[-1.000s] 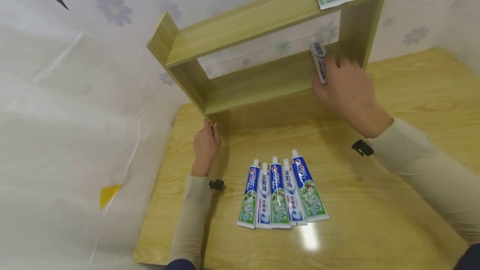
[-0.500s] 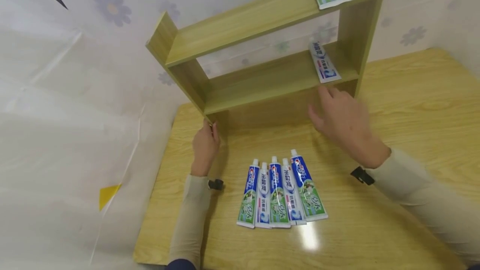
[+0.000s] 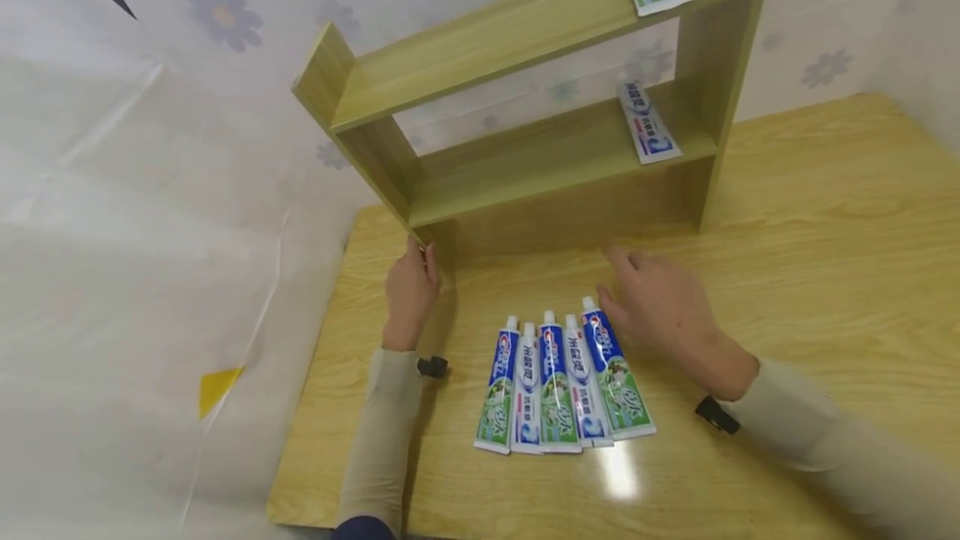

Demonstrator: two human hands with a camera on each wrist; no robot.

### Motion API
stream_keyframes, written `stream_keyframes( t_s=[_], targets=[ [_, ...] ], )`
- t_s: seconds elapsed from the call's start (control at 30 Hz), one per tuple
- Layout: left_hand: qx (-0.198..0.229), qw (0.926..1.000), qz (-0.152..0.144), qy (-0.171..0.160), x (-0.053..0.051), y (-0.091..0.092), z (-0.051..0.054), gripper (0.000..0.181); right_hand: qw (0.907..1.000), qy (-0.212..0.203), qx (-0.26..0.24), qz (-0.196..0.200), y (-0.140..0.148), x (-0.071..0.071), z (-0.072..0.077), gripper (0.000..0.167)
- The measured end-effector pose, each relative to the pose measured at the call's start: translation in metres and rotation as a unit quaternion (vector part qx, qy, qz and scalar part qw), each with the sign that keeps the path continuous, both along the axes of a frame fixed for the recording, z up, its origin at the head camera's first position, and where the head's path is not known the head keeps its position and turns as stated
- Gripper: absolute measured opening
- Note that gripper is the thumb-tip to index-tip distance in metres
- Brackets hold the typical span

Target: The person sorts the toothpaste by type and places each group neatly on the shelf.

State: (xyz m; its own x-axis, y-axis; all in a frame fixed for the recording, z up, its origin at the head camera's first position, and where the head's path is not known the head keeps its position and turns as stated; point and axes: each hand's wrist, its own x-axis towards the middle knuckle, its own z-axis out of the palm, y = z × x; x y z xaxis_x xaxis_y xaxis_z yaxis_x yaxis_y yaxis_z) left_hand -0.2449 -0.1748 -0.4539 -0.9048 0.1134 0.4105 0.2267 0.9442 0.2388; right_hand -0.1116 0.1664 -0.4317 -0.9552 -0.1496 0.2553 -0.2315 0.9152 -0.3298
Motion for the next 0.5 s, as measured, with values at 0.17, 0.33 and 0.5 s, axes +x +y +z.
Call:
stream_keyframes(
  t_s=[0.17, 0.33, 0.5],
  targets=[
    [-0.005, 1.0, 0.003, -0.008, 0.0, 0.0, -0.003, 0.038, 0.9982, -0.058, -0.004, 0.014, -0.008, 0.011, -0.015, 0.059],
    [-0.009, 1.0, 0.001, -0.004, 0.0, -0.001, -0.004, 0.039, 0.9959, -0.082, 0.002, 0.038, -0.014, 0.016, -0.027, 0.065],
    [-0.009, 0.9999, -0.005, 0.007, -0.002, 0.0, -0.003, 0.039, 0.9939, -0.097, -0.003, 0.053, -0.019, 0.02, -0.033, 0.064]
  ],
)
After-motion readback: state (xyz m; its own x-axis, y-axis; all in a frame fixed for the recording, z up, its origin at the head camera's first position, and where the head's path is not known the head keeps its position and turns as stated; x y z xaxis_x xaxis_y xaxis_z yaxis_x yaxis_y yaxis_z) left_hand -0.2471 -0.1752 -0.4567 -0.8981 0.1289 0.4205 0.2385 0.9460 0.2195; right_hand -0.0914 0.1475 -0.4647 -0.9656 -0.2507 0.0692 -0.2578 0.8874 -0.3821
